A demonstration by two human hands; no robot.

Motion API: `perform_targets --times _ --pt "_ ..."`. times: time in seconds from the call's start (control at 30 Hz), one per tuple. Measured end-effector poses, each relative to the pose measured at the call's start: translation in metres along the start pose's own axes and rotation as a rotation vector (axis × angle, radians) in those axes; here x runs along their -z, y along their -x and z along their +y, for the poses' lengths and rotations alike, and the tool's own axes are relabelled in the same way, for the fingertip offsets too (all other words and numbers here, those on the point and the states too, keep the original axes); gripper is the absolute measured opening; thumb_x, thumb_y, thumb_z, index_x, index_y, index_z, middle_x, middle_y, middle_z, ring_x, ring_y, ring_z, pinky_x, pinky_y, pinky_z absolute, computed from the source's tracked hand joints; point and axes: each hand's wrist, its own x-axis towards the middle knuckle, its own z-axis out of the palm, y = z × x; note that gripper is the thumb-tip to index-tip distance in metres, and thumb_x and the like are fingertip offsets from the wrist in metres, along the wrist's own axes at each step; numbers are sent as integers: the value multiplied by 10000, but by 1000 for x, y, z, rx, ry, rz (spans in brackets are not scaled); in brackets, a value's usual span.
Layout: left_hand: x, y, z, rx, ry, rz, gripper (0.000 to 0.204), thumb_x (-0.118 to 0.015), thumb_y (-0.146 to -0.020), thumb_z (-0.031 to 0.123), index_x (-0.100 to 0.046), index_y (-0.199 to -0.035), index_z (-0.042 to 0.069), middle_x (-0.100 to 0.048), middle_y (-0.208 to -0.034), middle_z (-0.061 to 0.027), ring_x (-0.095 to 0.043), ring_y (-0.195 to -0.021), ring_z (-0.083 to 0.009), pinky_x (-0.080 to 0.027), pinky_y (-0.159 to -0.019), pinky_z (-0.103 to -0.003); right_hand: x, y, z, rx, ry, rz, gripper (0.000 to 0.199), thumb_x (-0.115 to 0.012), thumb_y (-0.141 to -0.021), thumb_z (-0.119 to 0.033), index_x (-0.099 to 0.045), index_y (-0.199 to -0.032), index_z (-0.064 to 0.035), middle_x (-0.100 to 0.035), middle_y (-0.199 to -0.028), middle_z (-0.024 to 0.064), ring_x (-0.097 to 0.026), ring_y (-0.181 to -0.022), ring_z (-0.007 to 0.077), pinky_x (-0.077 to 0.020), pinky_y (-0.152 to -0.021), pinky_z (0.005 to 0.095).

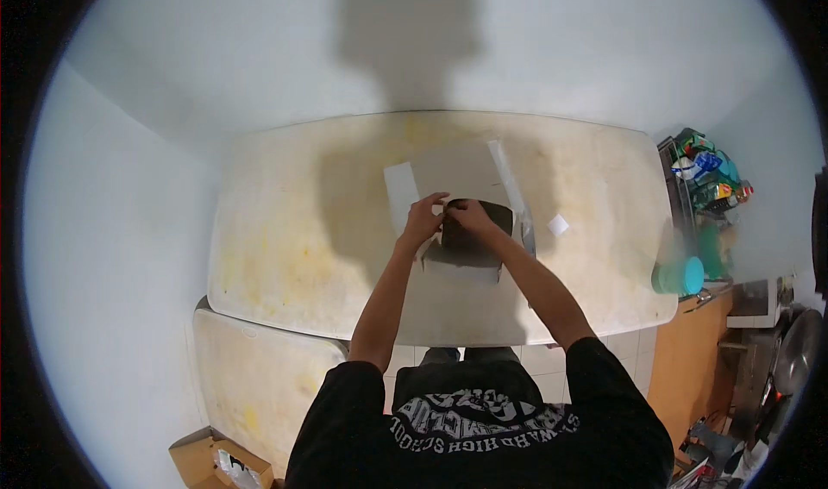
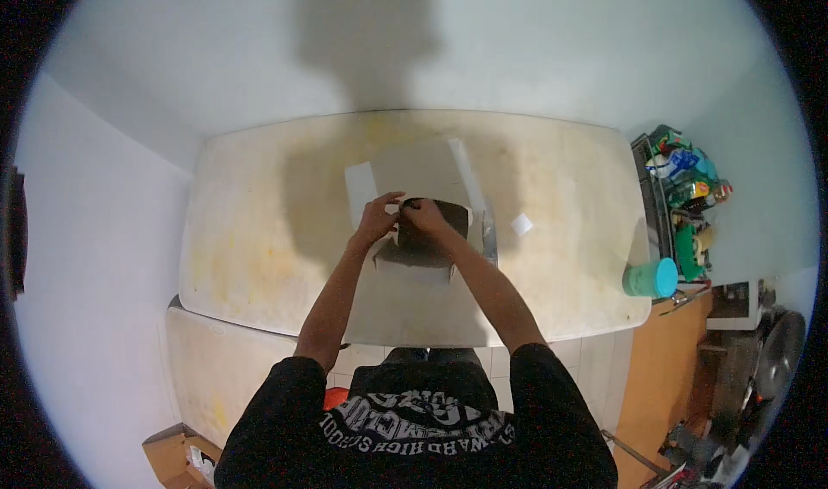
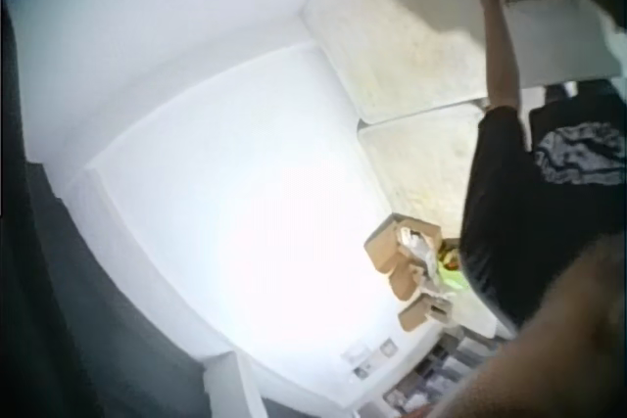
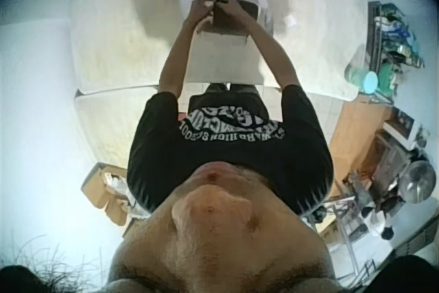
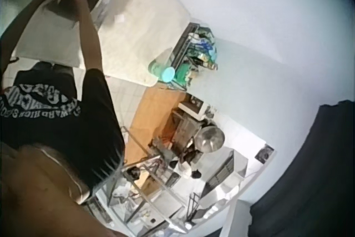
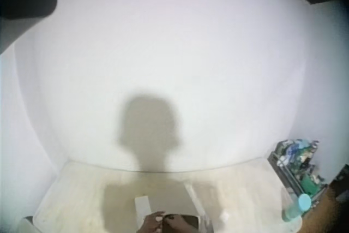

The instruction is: The person assembles cardboard boxes by hand on a table, folding the flaps of a small box and then folding a larger cardboard sheet.

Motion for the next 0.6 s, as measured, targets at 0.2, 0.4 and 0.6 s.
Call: perform_targets --times 0.2,0.4,0.6 --pt "-13 -55 -7 -152 -379 -75 395 -636 -810 107 -609 -1200 165 -616 -1173 -103 -560 -1138 -316 -458 -976 -422 33 -56 16 -5 230 -27 363 -623 -813 -336 -708 -1026 -54 -711 -933 168 -669 -879 233 -501 -824 363" --pt "-15 -60 -15 -172 -458 -126 348 -598 -821 131 -626 -1163 191 -614 -1164 -93 -581 -1104 -307 -478 -934 -415 31 -50 14 -8 374 -33 387 -618 -807 -356 -705 -996 -29 -717 -898 142 -676 -874 234 -506 -784 367" --pt "-2 -50 -16 -209 -505 -91 280 -591 -834 182 -637 -1110 193 -643 -1100 -66 -614 -1039 -300 -512 -860 -420 25 -43 1 -112 143 -94 396 -618 -841 -356 -702 -1069 -42 -711 -920 121 -651 -857 185 -499 -799 331"
